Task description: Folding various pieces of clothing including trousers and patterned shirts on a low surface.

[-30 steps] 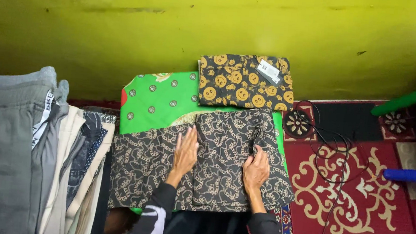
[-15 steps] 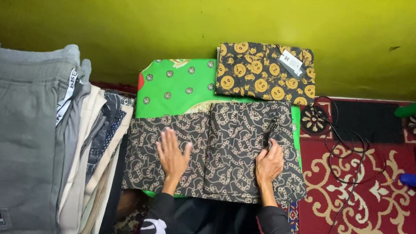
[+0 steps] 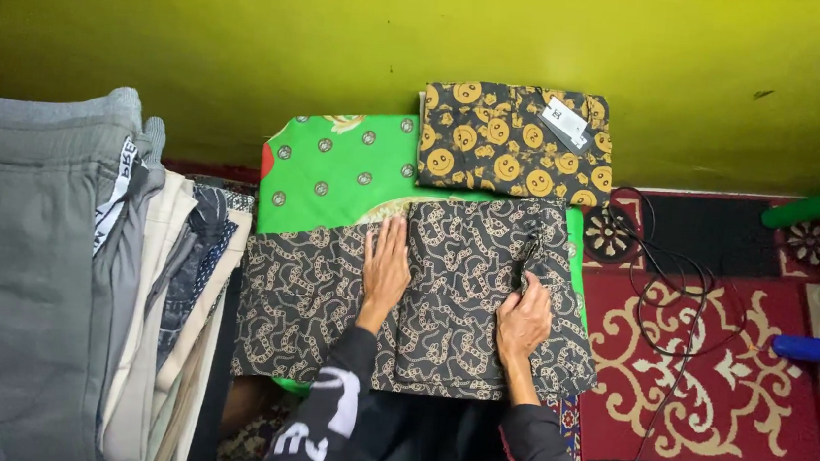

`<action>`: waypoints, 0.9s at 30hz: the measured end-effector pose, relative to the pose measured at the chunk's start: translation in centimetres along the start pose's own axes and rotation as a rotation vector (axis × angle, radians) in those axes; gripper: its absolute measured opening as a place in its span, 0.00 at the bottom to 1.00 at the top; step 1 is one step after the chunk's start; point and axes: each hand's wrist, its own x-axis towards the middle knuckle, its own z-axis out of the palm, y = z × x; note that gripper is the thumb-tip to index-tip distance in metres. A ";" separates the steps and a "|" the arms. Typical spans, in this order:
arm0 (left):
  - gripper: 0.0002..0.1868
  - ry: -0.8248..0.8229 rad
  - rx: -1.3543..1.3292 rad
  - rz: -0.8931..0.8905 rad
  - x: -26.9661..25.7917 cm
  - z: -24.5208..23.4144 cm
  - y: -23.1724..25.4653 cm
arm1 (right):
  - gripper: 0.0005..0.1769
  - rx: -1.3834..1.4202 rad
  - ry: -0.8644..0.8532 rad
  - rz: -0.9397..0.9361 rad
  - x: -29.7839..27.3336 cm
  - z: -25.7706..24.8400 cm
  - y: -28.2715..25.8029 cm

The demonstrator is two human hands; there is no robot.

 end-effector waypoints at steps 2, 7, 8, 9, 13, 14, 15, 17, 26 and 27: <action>0.29 0.007 -0.060 -0.021 -2.8 -2.3 1.3 | 0.24 0.011 0.016 0.005 0.6 -1.5 -1.1; 0.31 -0.110 -0.030 -0.063 -11.6 -7.0 2.0 | 0.21 0.020 0.014 0.028 0.0 -0.9 -0.8; 0.31 -0.130 -0.038 -0.051 -13.1 -7.9 2.2 | 0.21 0.030 0.012 0.025 -0.1 -1.0 -0.7; 0.32 -0.143 -0.048 -0.040 -14.2 -8.7 2.4 | 0.21 0.041 0.016 0.019 0.2 -0.9 -0.7; 0.34 -0.153 -0.009 0.000 -18.0 -8.3 1.4 | 0.22 0.064 0.031 -0.003 0.2 -0.5 -0.3; 0.37 -0.053 -0.042 0.055 -18.5 -8.5 1.2 | 0.23 0.020 0.043 -0.024 0.4 -1.0 -0.6; 0.41 0.043 -0.076 0.107 -19.2 -8.7 1.1 | 0.24 -0.026 0.051 -0.046 0.4 -1.4 -0.8; 0.37 0.026 -0.111 0.119 -19.0 -8.1 0.0 | 0.25 0.010 0.030 -0.035 0.1 -1.6 -0.4; 0.28 0.018 -0.228 0.331 -3.5 -0.4 -3.7 | 0.22 0.297 -0.090 0.213 -1.2 -9.4 2.1; 0.27 0.019 -0.205 0.377 -1.7 0.5 -3.8 | 0.27 0.276 -0.051 0.245 -1.7 -10.5 2.6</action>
